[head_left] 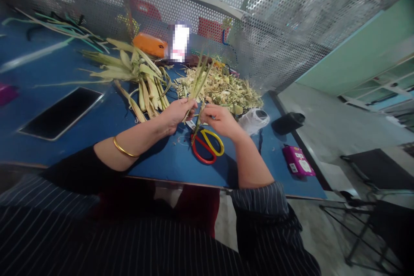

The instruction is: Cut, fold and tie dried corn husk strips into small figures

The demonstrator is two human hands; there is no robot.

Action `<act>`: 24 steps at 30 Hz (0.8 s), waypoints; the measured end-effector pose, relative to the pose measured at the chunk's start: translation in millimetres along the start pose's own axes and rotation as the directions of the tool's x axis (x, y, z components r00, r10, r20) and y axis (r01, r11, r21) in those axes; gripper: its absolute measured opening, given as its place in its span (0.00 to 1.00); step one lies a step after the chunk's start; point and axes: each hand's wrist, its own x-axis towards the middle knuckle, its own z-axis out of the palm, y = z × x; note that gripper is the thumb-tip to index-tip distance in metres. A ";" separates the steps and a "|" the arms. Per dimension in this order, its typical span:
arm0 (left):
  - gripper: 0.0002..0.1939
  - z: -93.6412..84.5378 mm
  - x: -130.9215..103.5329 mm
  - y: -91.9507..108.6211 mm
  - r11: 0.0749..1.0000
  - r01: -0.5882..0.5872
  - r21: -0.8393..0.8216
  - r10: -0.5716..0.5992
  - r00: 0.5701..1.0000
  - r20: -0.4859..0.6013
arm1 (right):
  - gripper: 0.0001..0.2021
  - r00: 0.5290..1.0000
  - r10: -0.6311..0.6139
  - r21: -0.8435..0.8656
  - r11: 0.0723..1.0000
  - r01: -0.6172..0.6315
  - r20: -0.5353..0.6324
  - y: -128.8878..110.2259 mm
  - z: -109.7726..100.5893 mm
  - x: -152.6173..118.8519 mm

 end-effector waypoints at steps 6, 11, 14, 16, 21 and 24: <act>0.12 -6.4 8.0 6.2 1.000 0.014 -0.020 -0.018 0.978 -0.206 | 0.12 0.921 -0.092 0.310 0.950 -0.032 0.379 -7.5 -23.5 -12.6; 0.10 -11.1 8.4 8.8 0.996 0.021 -0.083 -0.029 0.995 -0.097 | 0.13 0.902 0.125 0.148 0.987 -0.069 -0.413 15.3 -26.8 -11.8; 0.09 -11.6 8.4 10.5 0.994 0.023 -0.108 -0.032 0.996 -0.080 | 0.19 0.733 0.191 -0.105 0.936 -0.337 -0.653 29.3 -24.8 -9.0; 0.09 -11.9 9.1 11.2 0.993 0.026 -0.111 -0.037 0.995 -0.090 | 0.18 0.758 0.174 -0.294 0.849 -0.439 -0.629 31.7 -25.3 -9.5; 0.11 -11.8 10.0 9.6 0.992 0.028 -0.122 -0.039 0.995 -0.096 | 0.13 0.982 0.062 -0.650 0.742 -0.164 -0.177 26.3 -16.9 -7.5; 0.12 -10.5 9.0 8.1 0.990 0.019 -0.137 -0.032 0.995 -0.094 | 0.16 0.999 0.015 -0.623 0.783 0.009 0.033 29.0 0.7 -0.4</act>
